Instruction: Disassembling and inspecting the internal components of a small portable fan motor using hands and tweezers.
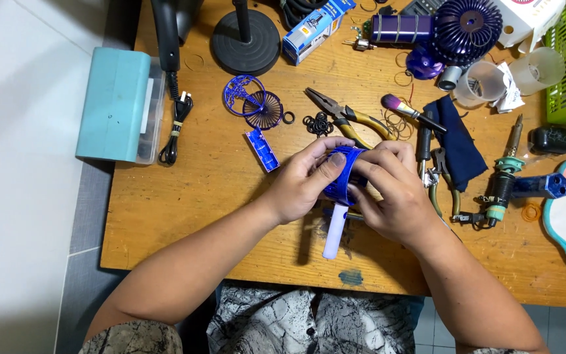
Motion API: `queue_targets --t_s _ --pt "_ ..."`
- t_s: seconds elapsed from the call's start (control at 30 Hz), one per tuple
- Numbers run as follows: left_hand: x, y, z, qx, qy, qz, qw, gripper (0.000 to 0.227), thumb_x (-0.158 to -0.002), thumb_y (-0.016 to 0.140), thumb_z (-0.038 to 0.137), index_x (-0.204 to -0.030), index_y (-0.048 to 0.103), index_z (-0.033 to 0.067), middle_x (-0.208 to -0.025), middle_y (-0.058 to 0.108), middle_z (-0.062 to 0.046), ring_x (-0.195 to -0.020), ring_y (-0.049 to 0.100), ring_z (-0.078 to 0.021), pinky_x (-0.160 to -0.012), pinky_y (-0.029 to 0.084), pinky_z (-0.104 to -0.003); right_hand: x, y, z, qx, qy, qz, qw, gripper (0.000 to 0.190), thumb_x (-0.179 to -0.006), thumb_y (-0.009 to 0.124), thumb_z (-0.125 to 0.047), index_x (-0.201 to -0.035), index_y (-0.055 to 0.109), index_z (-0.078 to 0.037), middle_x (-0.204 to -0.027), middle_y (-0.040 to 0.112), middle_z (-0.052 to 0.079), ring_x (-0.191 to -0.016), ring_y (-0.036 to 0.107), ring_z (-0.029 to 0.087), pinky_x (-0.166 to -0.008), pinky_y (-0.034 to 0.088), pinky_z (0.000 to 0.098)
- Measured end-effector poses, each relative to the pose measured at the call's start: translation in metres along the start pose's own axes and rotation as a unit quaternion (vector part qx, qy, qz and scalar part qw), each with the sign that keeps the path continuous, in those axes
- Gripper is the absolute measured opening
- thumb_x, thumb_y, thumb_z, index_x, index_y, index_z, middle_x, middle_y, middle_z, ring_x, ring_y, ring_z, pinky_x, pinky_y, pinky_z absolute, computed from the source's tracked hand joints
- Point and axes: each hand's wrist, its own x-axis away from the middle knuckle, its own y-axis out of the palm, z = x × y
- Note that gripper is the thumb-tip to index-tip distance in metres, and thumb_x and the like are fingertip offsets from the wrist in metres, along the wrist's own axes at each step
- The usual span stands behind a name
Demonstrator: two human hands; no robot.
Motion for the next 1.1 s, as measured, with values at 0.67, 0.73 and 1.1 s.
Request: queue_targets --t_s 0.67,0.73,1.1 --pt "-0.005 -0.002 -0.009 0.035 -0.01 0.013 0.999 0.047 -0.12 0.071 0.035 -0.157 0.067 0.0054 -0.113 0.081 -0.016 -0.107 0.079 -0.019 -0.088 0.074 -0.042 0.002 0.001 0.005 -0.014 -0.001 0.017 1.0 0.021 -0.101 0.085 -0.003 -0.122 0.084 -0.002 -0.112 0.078 0.015 -0.108 0.067 0.041 -0.101 0.059 0.0513" --pt "-0.006 -0.003 -0.01 0.043 -0.015 0.011 0.999 0.047 -0.12 0.071 0.035 -0.157 0.067 0.006 -0.114 0.081 -0.016 -0.107 0.08 -0.0198 -0.088 0.075 -0.043 0.001 0.001 0.005 -0.011 -0.003 0.017 1.0 0.022 -0.1 0.085 -0.002 -0.123 0.084 -0.001 -0.113 0.079 0.015 -0.107 0.067 0.041 -0.101 0.059 0.0511" --pt "-0.003 0.003 -0.001 0.006 -0.022 0.045 0.999 0.05 -0.114 0.078 0.042 -0.152 0.071 0.0087 -0.108 0.08 -0.013 -0.103 0.078 -0.0172 -0.081 0.075 -0.042 -0.001 0.0 -0.001 -0.005 0.014 0.005 1.0 0.019 -0.102 0.086 -0.003 -0.12 0.083 -0.002 -0.116 0.08 0.016 -0.11 0.067 0.041 -0.103 0.057 0.0513"
